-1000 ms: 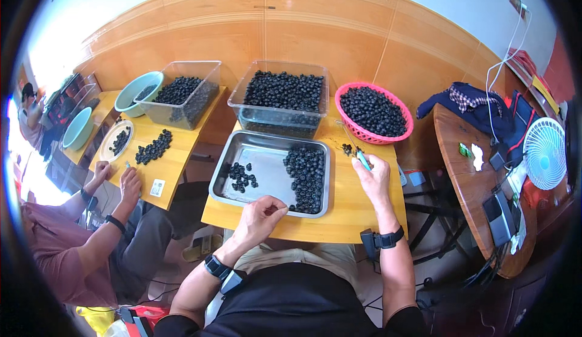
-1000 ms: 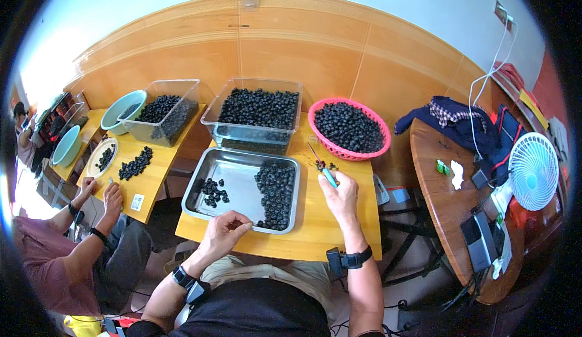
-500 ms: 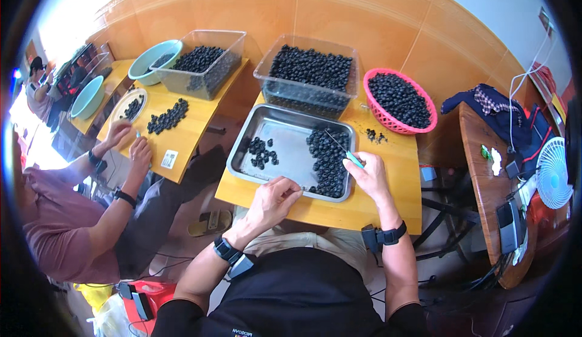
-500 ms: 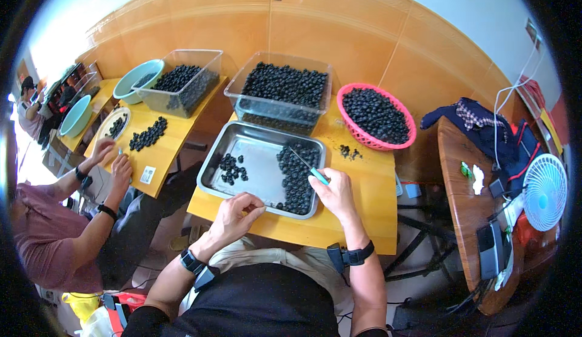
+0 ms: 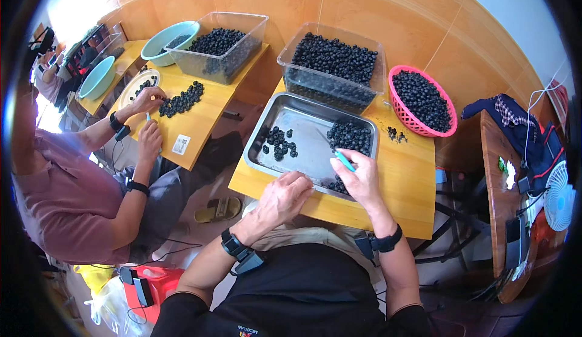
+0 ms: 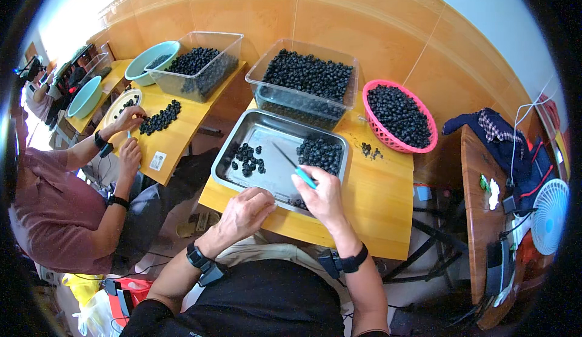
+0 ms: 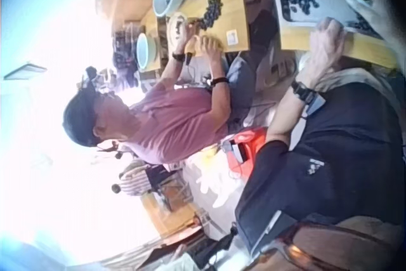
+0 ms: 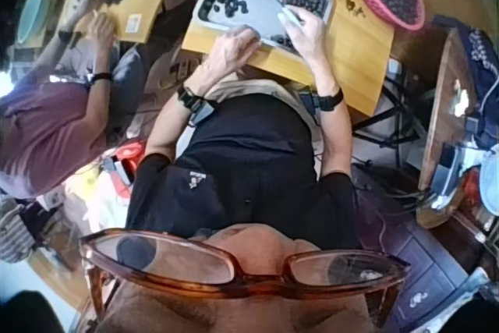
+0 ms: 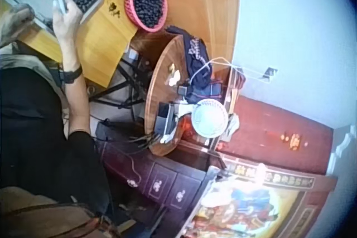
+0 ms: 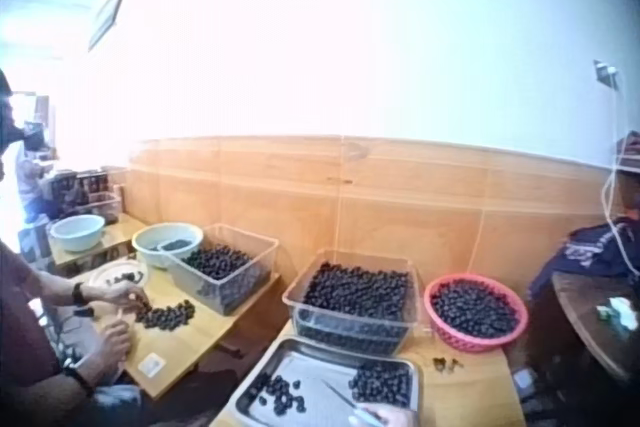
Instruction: Manually sort and inspect small black objects on a metal tray at a table.
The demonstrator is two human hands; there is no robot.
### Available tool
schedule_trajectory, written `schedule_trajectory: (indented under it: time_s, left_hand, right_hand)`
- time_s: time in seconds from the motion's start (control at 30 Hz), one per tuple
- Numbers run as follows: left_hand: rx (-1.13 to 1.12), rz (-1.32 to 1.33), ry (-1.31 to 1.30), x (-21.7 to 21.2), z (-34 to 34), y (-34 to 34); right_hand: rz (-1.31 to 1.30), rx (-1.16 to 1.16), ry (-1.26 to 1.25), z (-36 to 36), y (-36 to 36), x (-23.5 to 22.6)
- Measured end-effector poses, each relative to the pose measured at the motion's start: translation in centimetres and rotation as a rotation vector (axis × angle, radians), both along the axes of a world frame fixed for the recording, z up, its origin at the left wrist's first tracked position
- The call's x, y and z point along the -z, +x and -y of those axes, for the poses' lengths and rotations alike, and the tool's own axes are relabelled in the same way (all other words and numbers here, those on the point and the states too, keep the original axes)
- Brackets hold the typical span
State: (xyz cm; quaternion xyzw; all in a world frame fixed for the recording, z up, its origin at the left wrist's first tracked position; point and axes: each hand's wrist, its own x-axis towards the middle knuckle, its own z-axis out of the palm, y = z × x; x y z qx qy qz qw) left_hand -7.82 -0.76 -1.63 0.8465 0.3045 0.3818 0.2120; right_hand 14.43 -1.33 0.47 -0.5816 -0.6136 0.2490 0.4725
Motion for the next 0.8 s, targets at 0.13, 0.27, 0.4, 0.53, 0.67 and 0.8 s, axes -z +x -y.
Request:
schedule_trajectory:
  time_s: [0.13, 0.27, 0.4, 0.53, 0.67, 0.8]
  left_hand:
    - [-0.017, -0.061, 0.049, -0.1, -0.9, -0.4]
    - [-0.027, -0.115, 0.053, -0.3, -1.8, -0.2]
    - [-0.042, -0.226, 0.080, -1.4, -3.5, 0.3]
    - [-0.051, -0.326, -0.020, -1.8, -6.1, 0.4]
    - [-0.034, -0.461, -0.089, -1.4, -7.8, 0.7]
    - [-0.013, -0.542, -0.123, -1.0, -8.9, 1.0]
  right_hand:
    - [-0.092, 0.154, -0.020, 2.2, 2.5, 1.5]
    - [-0.156, 0.277, 0.033, 4.3, 4.5, 2.6]
    - [-0.147, 0.396, 0.051, 5.8, 6.2, 3.5]
    - [-0.114, 0.428, 0.035, 6.6, 6.8, 4.3]
    - [-0.141, 0.389, 0.048, 6.5, 5.4, 4.8]
    - [-0.066, 0.283, 0.085, 6.0, 4.5, 5.2]
